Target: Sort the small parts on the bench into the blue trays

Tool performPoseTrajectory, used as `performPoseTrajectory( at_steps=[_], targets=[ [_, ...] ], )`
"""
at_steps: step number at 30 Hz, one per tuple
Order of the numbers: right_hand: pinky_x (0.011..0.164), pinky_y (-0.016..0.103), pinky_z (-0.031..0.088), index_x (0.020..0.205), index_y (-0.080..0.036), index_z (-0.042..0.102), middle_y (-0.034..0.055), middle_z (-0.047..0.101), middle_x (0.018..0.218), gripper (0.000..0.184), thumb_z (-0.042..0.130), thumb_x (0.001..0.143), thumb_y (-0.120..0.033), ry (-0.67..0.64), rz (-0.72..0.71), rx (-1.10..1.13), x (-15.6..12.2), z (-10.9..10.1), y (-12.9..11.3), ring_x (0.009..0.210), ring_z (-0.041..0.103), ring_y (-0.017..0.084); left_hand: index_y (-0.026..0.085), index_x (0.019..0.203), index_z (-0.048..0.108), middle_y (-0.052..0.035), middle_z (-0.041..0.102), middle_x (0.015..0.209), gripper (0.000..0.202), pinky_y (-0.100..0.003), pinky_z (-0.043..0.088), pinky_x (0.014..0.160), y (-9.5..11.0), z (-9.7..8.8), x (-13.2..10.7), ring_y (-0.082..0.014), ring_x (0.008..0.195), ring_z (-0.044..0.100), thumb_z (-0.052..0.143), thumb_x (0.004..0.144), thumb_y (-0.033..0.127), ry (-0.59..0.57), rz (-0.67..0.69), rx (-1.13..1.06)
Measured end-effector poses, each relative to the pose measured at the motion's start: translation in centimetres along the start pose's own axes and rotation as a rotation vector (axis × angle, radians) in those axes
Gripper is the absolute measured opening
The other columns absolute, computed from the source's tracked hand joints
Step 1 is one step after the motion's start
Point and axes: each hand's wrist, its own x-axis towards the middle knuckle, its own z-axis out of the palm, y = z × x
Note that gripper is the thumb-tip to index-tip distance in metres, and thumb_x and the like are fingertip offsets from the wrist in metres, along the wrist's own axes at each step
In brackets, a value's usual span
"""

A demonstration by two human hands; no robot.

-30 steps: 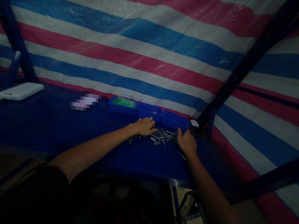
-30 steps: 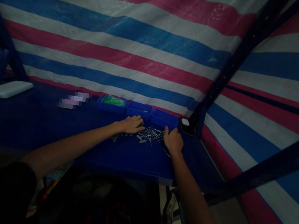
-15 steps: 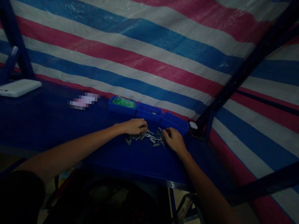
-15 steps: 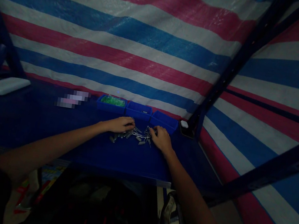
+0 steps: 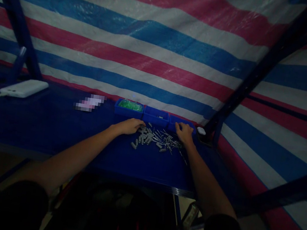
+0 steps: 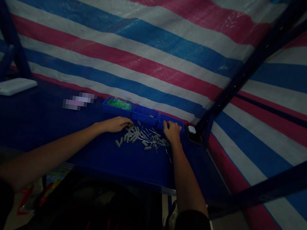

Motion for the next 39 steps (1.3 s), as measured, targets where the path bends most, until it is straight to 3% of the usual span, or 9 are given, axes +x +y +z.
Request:
performPoseTrajectory(
  at_steps=[5, 10, 14, 18, 22, 28, 33, 39],
  targets=[
    [0.086, 0.038, 0.029, 0.085, -0.016, 0.063, 0.0083, 0.064, 0.087, 0.037, 0.037, 0.084, -0.043, 0.064, 0.013, 0.021, 0.8, 1.1, 0.6, 0.091, 0.050, 0.021, 0.018, 0.116, 0.051, -0.0067, 0.060, 0.110, 0.046, -0.028, 0.039, 0.088, -1.0, -0.1, -0.2, -0.0181, 0.102, 0.053, 0.041, 0.072, 0.007, 0.071, -0.064, 0.058],
    [0.086, 0.035, 0.032, 0.087, -0.014, 0.062, 0.0108, 0.061, 0.093, 0.034, 0.040, 0.083, -0.040, 0.176, -0.047, 0.050, 0.3, 0.4, 0.0, 0.097, 0.046, 0.023, 0.018, 0.099, 0.059, -0.0049, 0.064, 0.090, 0.028, -0.029, 0.041, 0.083, -1.2, -0.2, -0.3, -0.0188, 0.090, 0.054, 0.046, 0.074, 0.016, 0.138, -0.106, 0.064],
    [0.083, 0.033, 0.035, 0.090, -0.014, 0.060, 0.0097, 0.060, 0.089, 0.030, 0.039, 0.085, -0.035, 0.251, -0.142, 0.127, -1.0, -1.2, -3.4, 0.090, 0.048, 0.021, 0.017, 0.100, 0.055, -0.0026, 0.063, 0.080, 0.026, -0.027, 0.043, 0.074, -0.5, -0.6, -0.4, -0.0163, 0.078, 0.056, 0.048, 0.075, 0.020, 0.210, -0.127, -0.097],
    [0.078, 0.030, 0.038, 0.106, -0.015, 0.053, 0.0063, 0.060, 0.085, 0.031, 0.047, 0.082, -0.035, 0.108, -0.426, 0.208, -2.8, -1.8, -8.3, 0.085, 0.049, 0.020, 0.014, 0.110, 0.047, -0.0028, 0.061, 0.082, 0.032, -0.026, 0.043, 0.071, 0.6, -1.0, -0.4, -0.0148, 0.077, 0.057, 0.044, 0.078, 0.020, 0.300, -0.111, -0.303],
    [0.078, 0.031, 0.037, 0.107, -0.017, 0.052, 0.0075, 0.059, 0.094, 0.027, 0.048, 0.083, -0.028, 0.031, -0.559, 0.143, -3.8, -1.2, -10.8, 0.088, 0.049, 0.020, 0.015, 0.114, 0.043, -0.0012, 0.058, 0.078, 0.034, -0.026, 0.043, 0.071, 1.3, -0.7, -0.4, -0.0132, 0.075, 0.055, 0.042, 0.080, 0.019, 0.290, -0.041, -0.449],
    [0.075, 0.030, 0.037, 0.100, -0.019, 0.054, 0.0070, 0.059, 0.091, 0.019, 0.046, 0.084, -0.027, 0.006, -0.572, 0.125, -4.0, -1.4, -10.6, 0.086, 0.050, 0.020, 0.015, 0.115, 0.041, 0.0010, 0.055, 0.074, 0.035, -0.024, 0.042, 0.068, 1.5, -0.3, -0.3, -0.0116, 0.070, 0.054, 0.043, 0.081, 0.022, 0.217, -0.011, -0.603],
    [0.072, 0.029, 0.036, 0.093, -0.019, 0.055, 0.0064, 0.060, 0.085, 0.020, 0.041, 0.087, -0.032, 0.037, -0.543, 0.094, -4.3, -1.8, -11.1, 0.081, 0.051, 0.019, 0.016, 0.103, 0.048, -0.0007, 0.056, 0.079, 0.024, -0.026, 0.044, 0.069, 1.8, -0.2, -0.1, -0.0125, 0.073, 0.056, 0.037, 0.084, 0.024, 0.228, -0.034, -0.678],
    [0.071, 0.027, 0.036, 0.084, -0.019, 0.055, 0.0049, 0.060, 0.081, 0.024, 0.034, 0.089, -0.031, 0.046, -0.455, 0.171, -4.3, -1.8, -11.3, 0.079, 0.052, 0.017, 0.013, 0.090, 0.052, -0.0038, 0.059, 0.085, 0.019, -0.028, 0.045, 0.073, 2.6, -0.8, -0.2, -0.0151, 0.082, 0.056, 0.054, 0.074, 0.023, 0.247, -0.021, -0.677]
  ],
)
